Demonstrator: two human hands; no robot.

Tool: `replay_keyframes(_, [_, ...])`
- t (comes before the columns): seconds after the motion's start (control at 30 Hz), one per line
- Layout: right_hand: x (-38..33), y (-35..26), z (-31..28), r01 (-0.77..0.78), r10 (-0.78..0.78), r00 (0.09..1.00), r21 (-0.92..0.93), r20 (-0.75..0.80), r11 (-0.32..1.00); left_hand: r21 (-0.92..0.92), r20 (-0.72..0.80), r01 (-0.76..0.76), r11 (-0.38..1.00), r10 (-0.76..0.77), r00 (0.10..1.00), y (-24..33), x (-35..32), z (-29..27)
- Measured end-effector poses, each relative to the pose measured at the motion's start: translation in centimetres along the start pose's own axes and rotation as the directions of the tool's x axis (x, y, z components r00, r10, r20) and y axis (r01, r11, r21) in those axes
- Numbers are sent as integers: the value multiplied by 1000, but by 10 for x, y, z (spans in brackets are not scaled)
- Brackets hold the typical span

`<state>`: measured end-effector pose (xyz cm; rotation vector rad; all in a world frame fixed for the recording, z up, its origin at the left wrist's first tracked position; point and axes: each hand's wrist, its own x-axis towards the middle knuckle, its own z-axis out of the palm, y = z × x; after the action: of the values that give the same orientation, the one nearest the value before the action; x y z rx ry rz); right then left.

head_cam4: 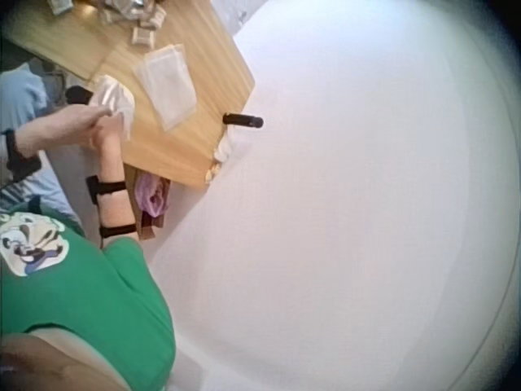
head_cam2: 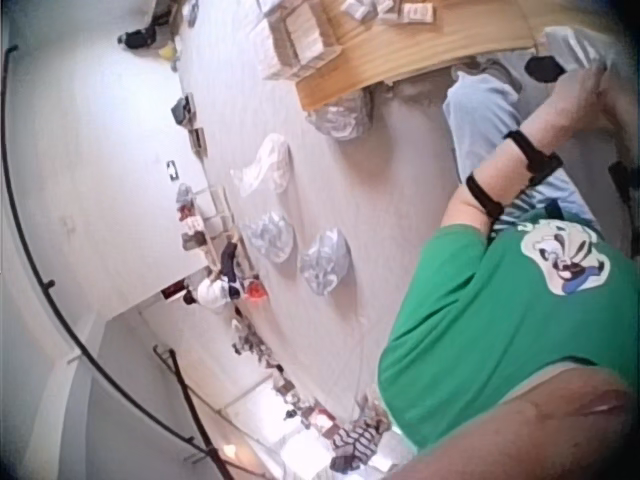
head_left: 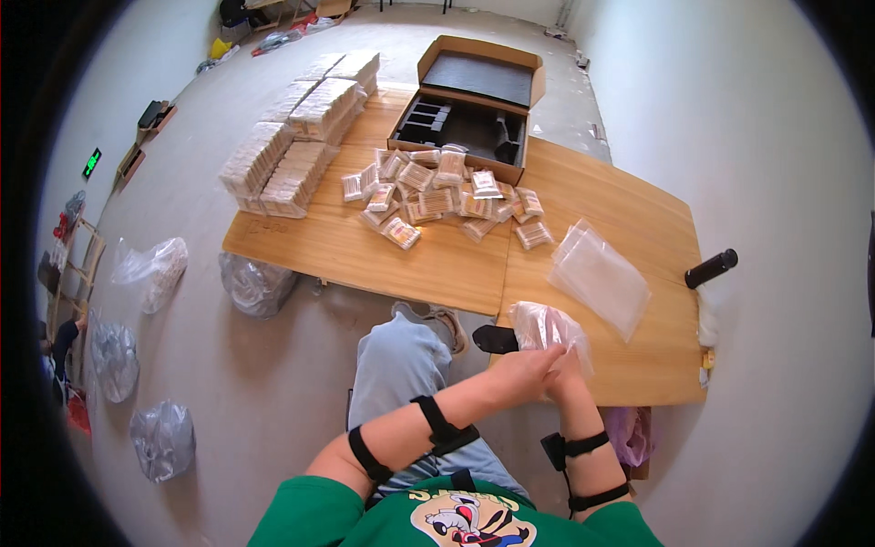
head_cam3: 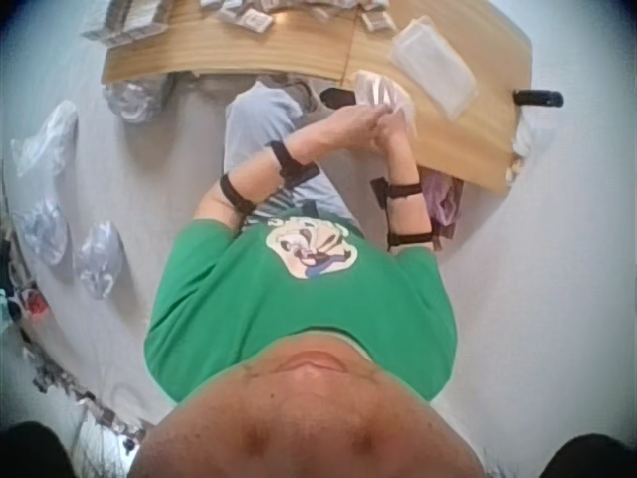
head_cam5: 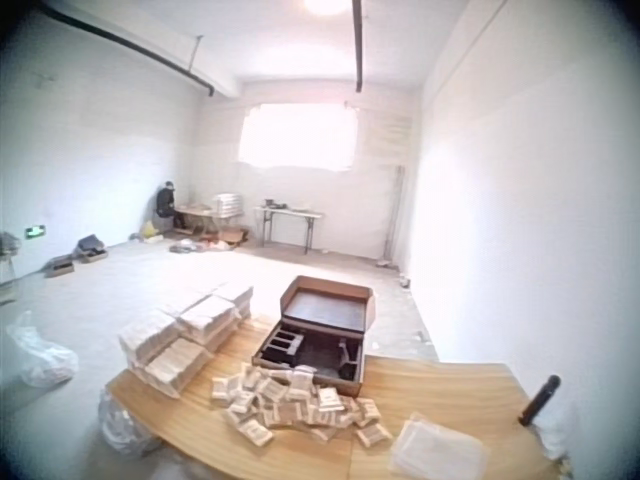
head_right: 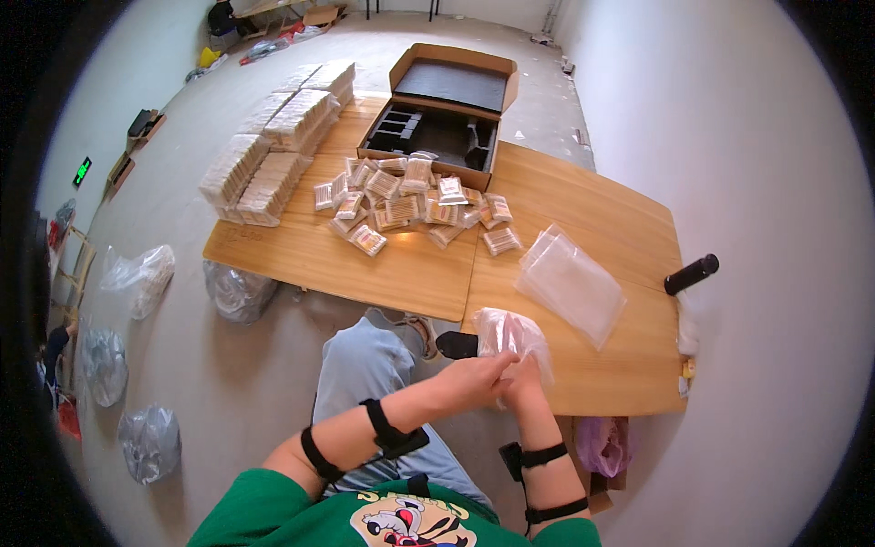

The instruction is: Packing small bags of cotton swabs into a larger plastic bag.

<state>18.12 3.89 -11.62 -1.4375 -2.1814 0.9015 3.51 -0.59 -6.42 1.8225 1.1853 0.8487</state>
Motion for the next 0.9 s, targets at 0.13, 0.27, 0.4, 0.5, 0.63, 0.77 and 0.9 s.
replay_keyframes(0.13, [8,-1,-5,98,-97,995,-178,12,979,17,12,174,985,-174,985,-58,27,-77])
replay_keyframes(0.27, [12,0,-5,222,-213,975,-398,69,890,590,-399,537,603,-360,843,-185,43,-146])
replay_keyframes(0.4, [17,1,-4,139,-105,988,-355,114,924,561,-503,675,479,-451,738,-248,46,-169])
replay_keyframes(0.5, [15,2,-5,198,-191,980,-289,53,937,565,-471,688,455,-506,722,-258,49,-179])
replay_keyframes(0.63, [14,11,-3,87,-84,996,-264,23,961,562,-364,615,553,-502,784,-242,48,-181])
replay_keyframes(0.77, [12,4,-3,126,-126,992,-306,21,944,352,-350,560,750,-450,822,-232,26,-181])
replay_keyframes(0.9, [5,-14,-22,189,-177,982,-335,64,923,41,-447,506,862,-437,781,-211,6,-165])
